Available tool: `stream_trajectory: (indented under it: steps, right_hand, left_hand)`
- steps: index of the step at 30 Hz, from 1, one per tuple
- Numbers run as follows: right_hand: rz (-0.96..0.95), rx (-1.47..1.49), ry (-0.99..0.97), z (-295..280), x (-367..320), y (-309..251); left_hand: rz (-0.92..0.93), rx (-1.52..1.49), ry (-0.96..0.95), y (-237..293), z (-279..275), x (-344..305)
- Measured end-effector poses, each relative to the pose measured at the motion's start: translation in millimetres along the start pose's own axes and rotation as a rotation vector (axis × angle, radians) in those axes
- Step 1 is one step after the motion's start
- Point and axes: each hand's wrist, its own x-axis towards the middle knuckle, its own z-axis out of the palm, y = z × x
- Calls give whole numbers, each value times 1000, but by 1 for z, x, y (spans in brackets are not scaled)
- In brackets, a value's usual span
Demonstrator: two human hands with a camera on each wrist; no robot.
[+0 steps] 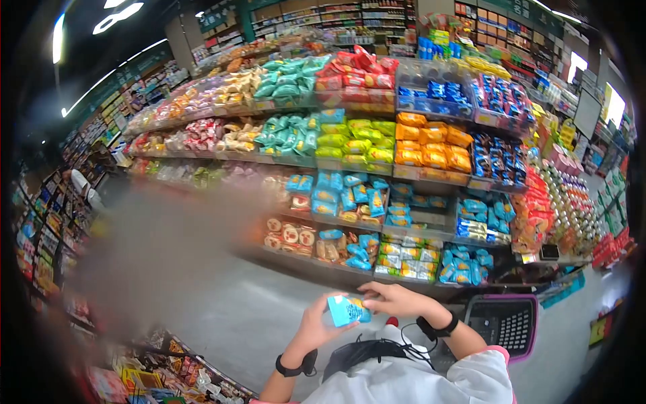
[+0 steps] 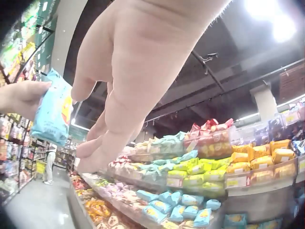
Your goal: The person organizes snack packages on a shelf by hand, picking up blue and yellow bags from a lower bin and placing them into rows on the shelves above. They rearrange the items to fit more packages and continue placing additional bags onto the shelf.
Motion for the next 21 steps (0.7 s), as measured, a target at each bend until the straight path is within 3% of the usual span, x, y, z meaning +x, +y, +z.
stream_trajectory:
  steps: [4, 9, 15, 21]
  right_hand:
    - [45, 428, -147, 0, 8, 13]
    - [19, 450, -91, -2, 9, 29]
    - [27, 524, 72, -13, 10, 48]
    - [69, 499, 143, -46, 26, 73]
  left_hand:
    - [-10, -189, 9, -1, 6, 11]
    - [-12, -241, 28, -13, 11, 18]
    - [-156, -88, -49, -21, 16, 40]
    - [-75, 253, -83, -44, 32, 79]
